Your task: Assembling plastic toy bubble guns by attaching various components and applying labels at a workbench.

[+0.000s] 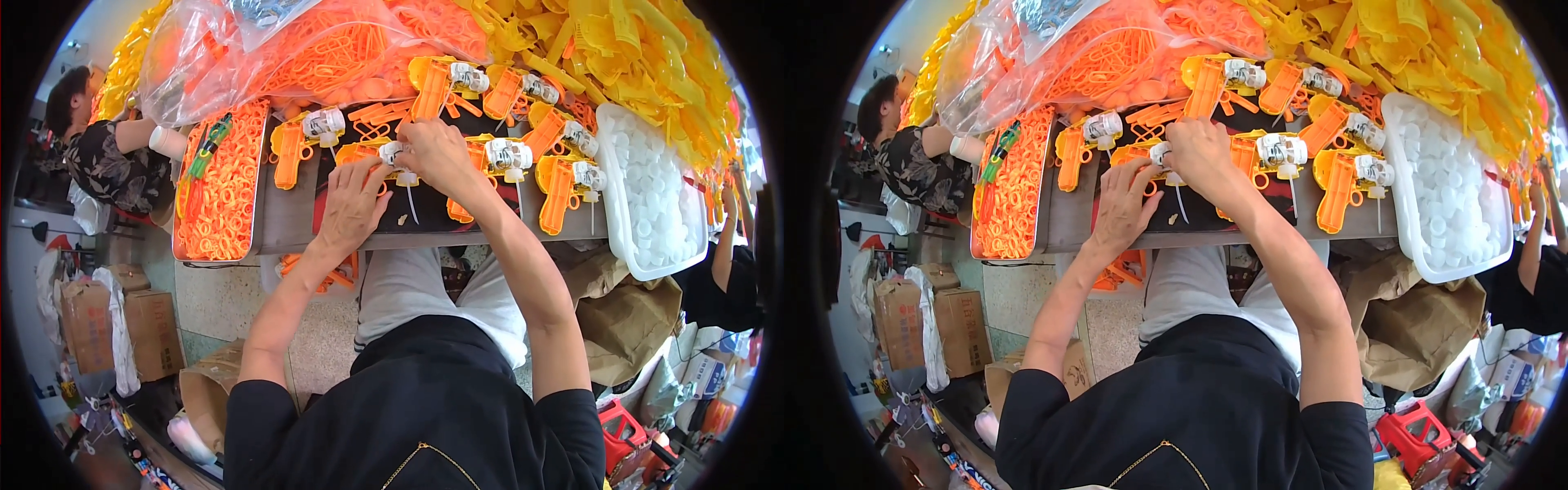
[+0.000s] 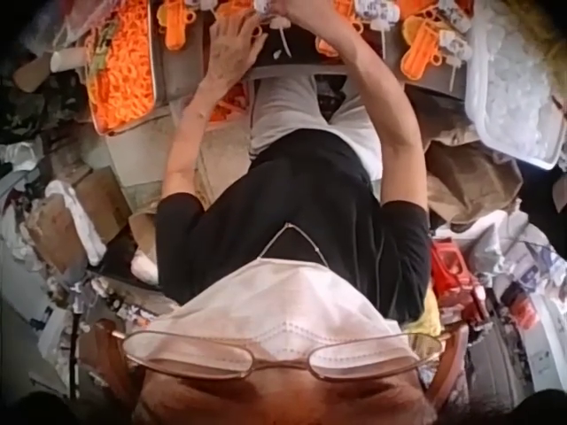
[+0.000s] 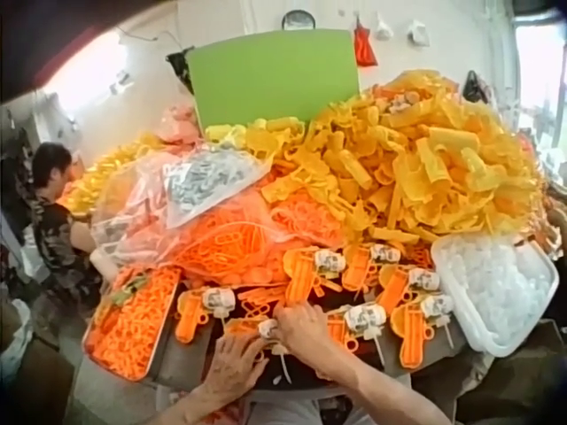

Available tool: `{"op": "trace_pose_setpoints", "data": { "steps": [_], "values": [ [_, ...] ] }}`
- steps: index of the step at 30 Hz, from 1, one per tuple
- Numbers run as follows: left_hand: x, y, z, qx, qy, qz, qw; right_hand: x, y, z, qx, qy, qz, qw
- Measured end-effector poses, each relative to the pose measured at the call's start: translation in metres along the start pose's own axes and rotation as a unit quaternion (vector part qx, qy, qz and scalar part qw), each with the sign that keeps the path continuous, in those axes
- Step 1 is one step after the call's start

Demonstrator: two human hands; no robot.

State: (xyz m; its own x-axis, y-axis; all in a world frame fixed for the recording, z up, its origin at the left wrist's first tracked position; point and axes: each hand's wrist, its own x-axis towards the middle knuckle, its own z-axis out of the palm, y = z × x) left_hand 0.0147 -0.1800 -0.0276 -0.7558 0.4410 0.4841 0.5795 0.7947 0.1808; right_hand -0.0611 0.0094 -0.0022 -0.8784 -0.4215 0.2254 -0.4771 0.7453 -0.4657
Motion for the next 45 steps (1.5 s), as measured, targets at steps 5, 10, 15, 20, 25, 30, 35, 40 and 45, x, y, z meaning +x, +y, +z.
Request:
{"op": "trace_pose_setpoints", "data": {
  "steps": [5, 10, 15, 20, 25, 30, 35, 40, 45],
  "values": [
    [-0.012, 0.001, 0.006, 0.022, 0.010, 0.034, 0.999, -0.004, 0.002, 0.000, 0.011, 0.006, 0.007, 1.000],
    [-0.024, -0.003, -0.001, 0.023, -0.009, 0.005, 1.000, -0.005, -0.006, 0.003, 0.028, 0.005, -0.022, 0.999],
    [-0.059, -0.006, -0.030, 0.035, -0.021, -0.029, 0.999, 0.010, 0.050, -0.020, 0.090, 0.133, -0.002, 0.987],
    [-0.093, -0.011, -0.039, 0.115, -0.001, -0.130, 0.985, 0.047, 0.106, -0.035, -0.181, 0.139, -0.005, 0.974],
    [-0.079, -0.030, -0.038, 0.126, 0.022, -0.175, 0.976, 0.069, 0.128, -0.013, -0.235, 0.136, -0.036, 0.962],
    [-0.034, 0.034, -0.029, -0.082, 0.098, -0.128, 0.983, 0.082, 0.126, -0.029, -0.244, 0.057, -0.027, 0.968],
    [0.038, 0.100, 0.025, -0.129, 0.012, 0.034, 0.991, 0.077, 0.129, -0.032, -0.137, 0.038, -0.010, 0.990],
    [0.036, 0.093, 0.065, -0.084, -0.020, 0.055, 0.995, 0.073, 0.126, -0.065, 0.026, 0.019, 0.038, 0.999],
    [0.025, 0.066, 0.048, -0.055, -0.026, 0.034, 0.998, 0.050, 0.122, -0.121, 0.049, 0.020, -0.021, 0.998]
  ]
}}
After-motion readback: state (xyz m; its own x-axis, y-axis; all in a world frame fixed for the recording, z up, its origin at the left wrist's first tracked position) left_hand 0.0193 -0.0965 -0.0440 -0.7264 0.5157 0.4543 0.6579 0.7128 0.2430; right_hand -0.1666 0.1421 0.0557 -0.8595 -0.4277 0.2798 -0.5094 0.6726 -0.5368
